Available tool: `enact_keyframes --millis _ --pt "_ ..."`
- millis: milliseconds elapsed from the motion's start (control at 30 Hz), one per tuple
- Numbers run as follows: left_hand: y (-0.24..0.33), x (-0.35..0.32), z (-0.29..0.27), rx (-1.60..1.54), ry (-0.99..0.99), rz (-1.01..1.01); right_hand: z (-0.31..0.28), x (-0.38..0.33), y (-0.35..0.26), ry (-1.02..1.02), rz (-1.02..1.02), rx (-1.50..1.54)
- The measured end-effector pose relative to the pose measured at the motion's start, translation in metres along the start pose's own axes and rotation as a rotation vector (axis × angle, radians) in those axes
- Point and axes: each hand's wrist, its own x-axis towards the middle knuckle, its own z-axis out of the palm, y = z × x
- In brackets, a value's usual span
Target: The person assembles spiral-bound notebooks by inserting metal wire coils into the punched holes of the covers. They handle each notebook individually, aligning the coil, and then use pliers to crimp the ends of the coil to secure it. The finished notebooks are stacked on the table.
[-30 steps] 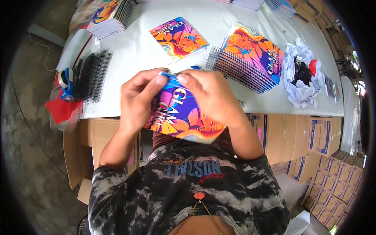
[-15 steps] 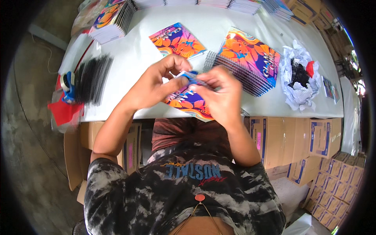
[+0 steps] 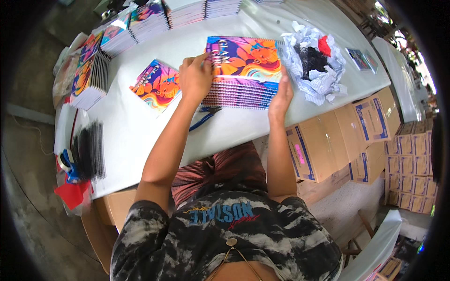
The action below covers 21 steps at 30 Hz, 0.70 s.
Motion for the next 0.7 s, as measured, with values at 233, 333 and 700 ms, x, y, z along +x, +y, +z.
enact_keyframes --millis 233,333,700 --pt "0.013 -0.019 -0.004 -0.351 0.111 -0.315 0.017 -0.012 0.001 0.224 -0.202 -0.264" --pt "-0.003 -0.005 -0.020 -0.295 -0.126 -0.402 0.015 -0.014 -0.003 0.272 -0.236 -0.332" --pt "-0.176 -0.008 -0.022 0.550 -0.407 -0.426 0.061 -0.153 -0.026 -1.065 -0.440 -0.905"
